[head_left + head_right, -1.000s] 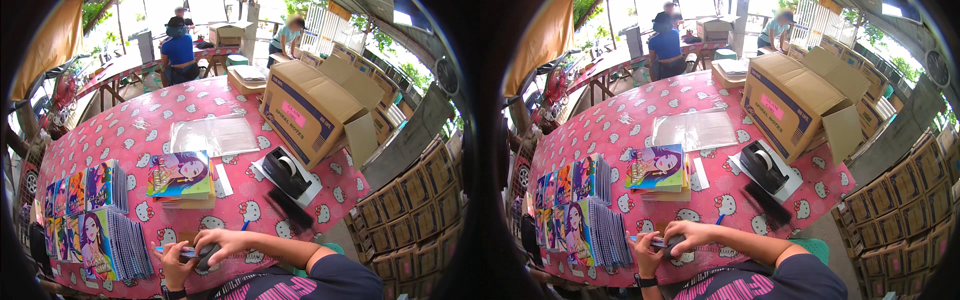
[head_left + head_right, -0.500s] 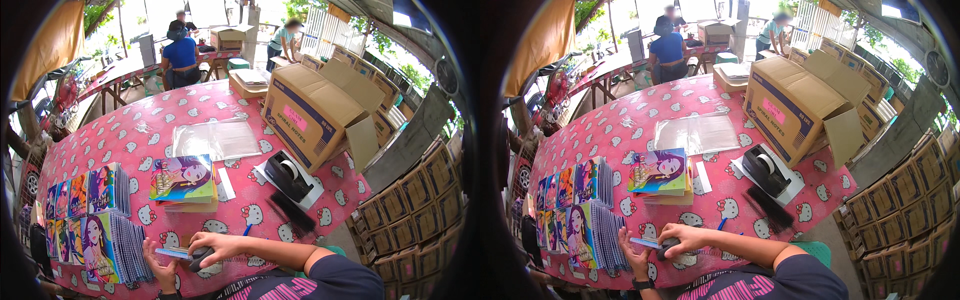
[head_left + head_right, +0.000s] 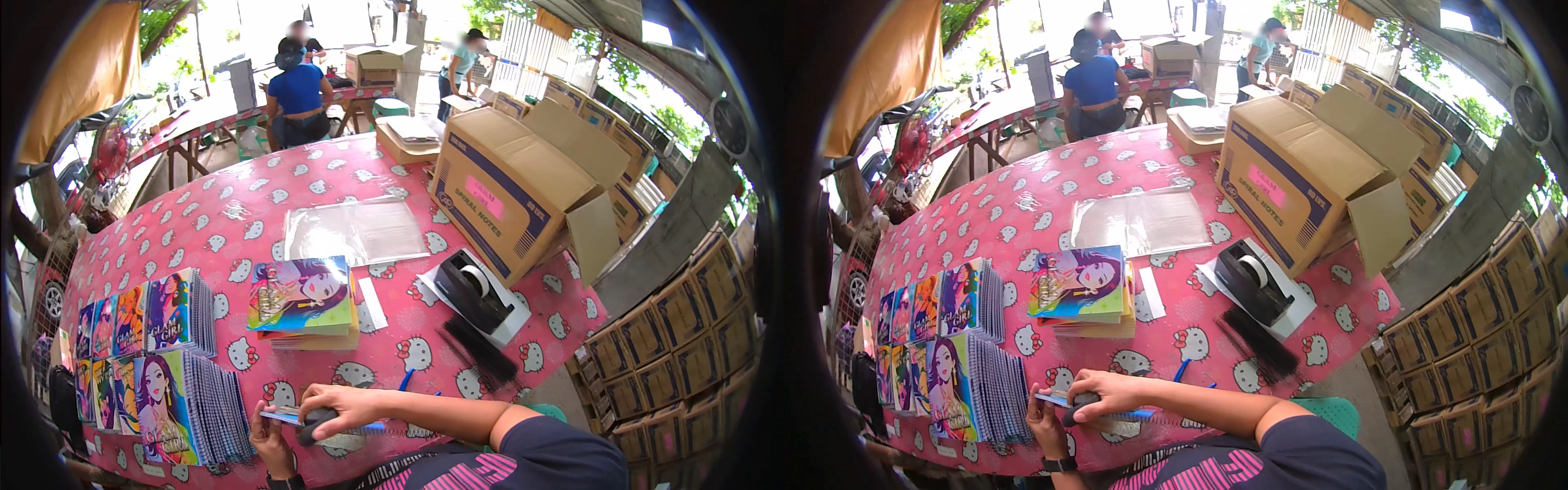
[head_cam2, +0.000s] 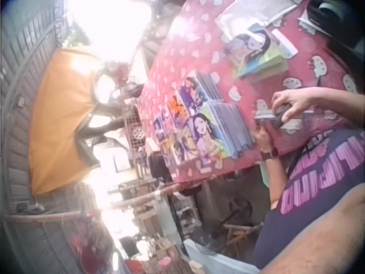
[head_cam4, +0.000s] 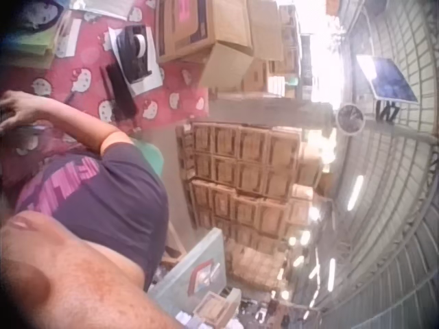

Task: The person binds notebooks by inserting plastic spiral coils through pre-punched holes and then uses pliers to cut and crimp the ends of the coils.

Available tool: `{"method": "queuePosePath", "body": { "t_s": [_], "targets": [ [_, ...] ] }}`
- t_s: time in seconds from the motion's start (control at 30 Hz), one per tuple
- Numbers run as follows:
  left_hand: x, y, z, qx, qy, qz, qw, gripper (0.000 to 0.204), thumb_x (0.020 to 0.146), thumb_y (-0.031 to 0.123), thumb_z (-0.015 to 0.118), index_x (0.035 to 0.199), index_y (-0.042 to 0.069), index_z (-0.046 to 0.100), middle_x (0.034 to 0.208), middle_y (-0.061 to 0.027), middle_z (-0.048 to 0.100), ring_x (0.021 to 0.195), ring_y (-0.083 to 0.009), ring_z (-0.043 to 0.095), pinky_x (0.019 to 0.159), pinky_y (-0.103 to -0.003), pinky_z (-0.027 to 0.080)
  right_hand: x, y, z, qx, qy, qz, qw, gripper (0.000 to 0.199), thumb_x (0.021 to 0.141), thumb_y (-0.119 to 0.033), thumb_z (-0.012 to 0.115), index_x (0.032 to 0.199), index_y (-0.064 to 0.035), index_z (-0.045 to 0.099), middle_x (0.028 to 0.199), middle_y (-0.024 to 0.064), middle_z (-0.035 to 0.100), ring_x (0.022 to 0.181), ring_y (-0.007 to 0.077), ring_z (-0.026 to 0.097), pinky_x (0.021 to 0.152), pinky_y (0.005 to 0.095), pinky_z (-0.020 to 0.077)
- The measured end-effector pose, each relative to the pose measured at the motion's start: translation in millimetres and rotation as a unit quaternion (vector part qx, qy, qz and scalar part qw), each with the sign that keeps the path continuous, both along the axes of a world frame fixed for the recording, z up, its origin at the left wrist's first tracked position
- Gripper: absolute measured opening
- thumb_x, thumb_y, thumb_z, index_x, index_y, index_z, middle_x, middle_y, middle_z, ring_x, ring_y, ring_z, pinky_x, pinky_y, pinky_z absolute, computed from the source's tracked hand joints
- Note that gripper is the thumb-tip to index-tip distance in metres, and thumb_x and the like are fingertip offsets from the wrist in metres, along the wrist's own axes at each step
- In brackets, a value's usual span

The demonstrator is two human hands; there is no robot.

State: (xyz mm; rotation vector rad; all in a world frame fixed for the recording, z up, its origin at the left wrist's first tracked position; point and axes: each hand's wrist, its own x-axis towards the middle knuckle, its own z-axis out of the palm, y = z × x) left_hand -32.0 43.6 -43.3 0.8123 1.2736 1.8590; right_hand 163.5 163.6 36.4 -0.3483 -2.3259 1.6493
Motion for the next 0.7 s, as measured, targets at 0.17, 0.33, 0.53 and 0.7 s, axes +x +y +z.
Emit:
{"method": "queuePosePath", "body": {
  "t_s": [0.17,0.33,0.53,0.7],
  "targets": [
    [-2,4,-2,-0.012,0.006,0.011,1.000,0.039,0.090,0.007,0.063,0.127,-0.002,0.054,0.105,-0.0058,0.064,0.097,-0.0148,0.059,0.091,-0.030,0.044,1,14,-2,0.059,-0.041,-0.081,0.994,0.062,0.081,-0.060,0.060,0.113,-0.0082,0.062,0.109,0.0218,0.055,0.107,0.0371,0.054,0.090,0.0430,0.0447],
    [-4,1,-4,-0.015,0.041,0.009,0.999,0.036,0.093,0.007,0.059,0.127,-0.002,0.055,0.106,-0.0065,0.064,0.097,-0.0139,0.058,0.090,-0.029,0.044,-14,17,-1,0.134,-0.237,-0.121,0.955,0.057,0.081,-0.057,0.063,0.108,-0.0068,0.063,0.105,0.0188,0.054,0.104,0.0347,0.054,0.090,0.0409,0.0432],
    [-2,2,1,-0.024,0.030,-0.009,0.999,0.034,0.096,0.011,0.054,0.128,-0.001,0.055,0.106,-0.0069,0.063,0.097,-0.0138,0.057,0.089,-0.029,0.044,-27,10,-8,0.037,-0.136,-0.092,0.986,0.056,0.082,-0.055,0.063,0.110,-0.0071,0.061,0.109,0.0192,0.053,0.107,0.0371,0.053,0.091,0.0430,0.0427],
    [-1,3,-1,-0.021,0.045,-0.011,0.999,0.034,0.097,0.011,0.054,0.127,-0.002,0.055,0.106,-0.0076,0.063,0.098,-0.0140,0.058,0.090,-0.028,0.044,-23,8,4,0.004,0.052,-0.006,0.999,0.060,0.080,-0.058,0.063,0.112,-0.0069,0.061,0.111,0.0212,0.053,0.104,0.0385,0.054,0.088,0.0426,0.0446]
  ]
}}
